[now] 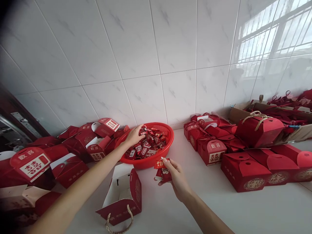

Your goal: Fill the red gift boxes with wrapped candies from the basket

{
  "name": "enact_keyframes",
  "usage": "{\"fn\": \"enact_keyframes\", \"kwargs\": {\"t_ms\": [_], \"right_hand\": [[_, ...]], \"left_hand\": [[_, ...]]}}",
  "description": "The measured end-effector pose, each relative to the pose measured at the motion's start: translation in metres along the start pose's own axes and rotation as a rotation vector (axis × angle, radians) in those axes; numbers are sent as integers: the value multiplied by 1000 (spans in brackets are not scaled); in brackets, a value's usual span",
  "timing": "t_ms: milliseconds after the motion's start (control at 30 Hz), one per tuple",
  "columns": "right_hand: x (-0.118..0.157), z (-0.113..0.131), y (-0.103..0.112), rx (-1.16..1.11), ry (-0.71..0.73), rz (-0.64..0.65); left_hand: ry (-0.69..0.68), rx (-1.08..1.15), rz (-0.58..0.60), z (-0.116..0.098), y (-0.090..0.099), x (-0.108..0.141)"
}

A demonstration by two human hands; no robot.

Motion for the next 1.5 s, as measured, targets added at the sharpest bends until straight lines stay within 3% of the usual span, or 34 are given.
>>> {"fn": "enact_keyframes", "kwargs": {"t_ms": [100, 167, 367, 467, 700, 900, 1033, 1133, 1333, 1500], "right_hand": [[1, 0, 0, 12, 3, 1], [2, 1, -1, 17, 0, 0], [3, 0, -3, 14, -17, -12], [2, -1, -1, 14, -16, -20], [0, -2, 2, -15, -9, -2], [0, -3, 3, -29, -21, -20], [0, -2, 2, -20, -14, -11], [1, 0, 2, -8, -4, -10], [4, 4, 3, 158, 42, -34], [-3, 19, -12, 193, 132, -22]], "left_hand": [[28, 28, -54, 6, 7, -1], [-2, 48, -25, 6, 11, 4], [-195, 52, 352, 4, 6, 39], [-215, 28, 455, 8, -2, 47], [-200, 53, 513, 3, -6, 49], [-220, 253, 548, -7, -2, 55], [-179, 466, 479, -11, 11, 62], [-161, 598, 453, -15, 31, 83], [-96, 864, 521, -13, 73, 141], [-76, 899, 572, -2, 87, 169]]}}
Point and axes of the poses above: each hand's wrist, its own x-axis away from the middle knuckle, its own y-axis out of the back of the hand, z = x × y, the point moved 5 cm from there along -x, towards the middle knuckle, and after that the axes turned 13 degrees about y, right-handed, at the moved point
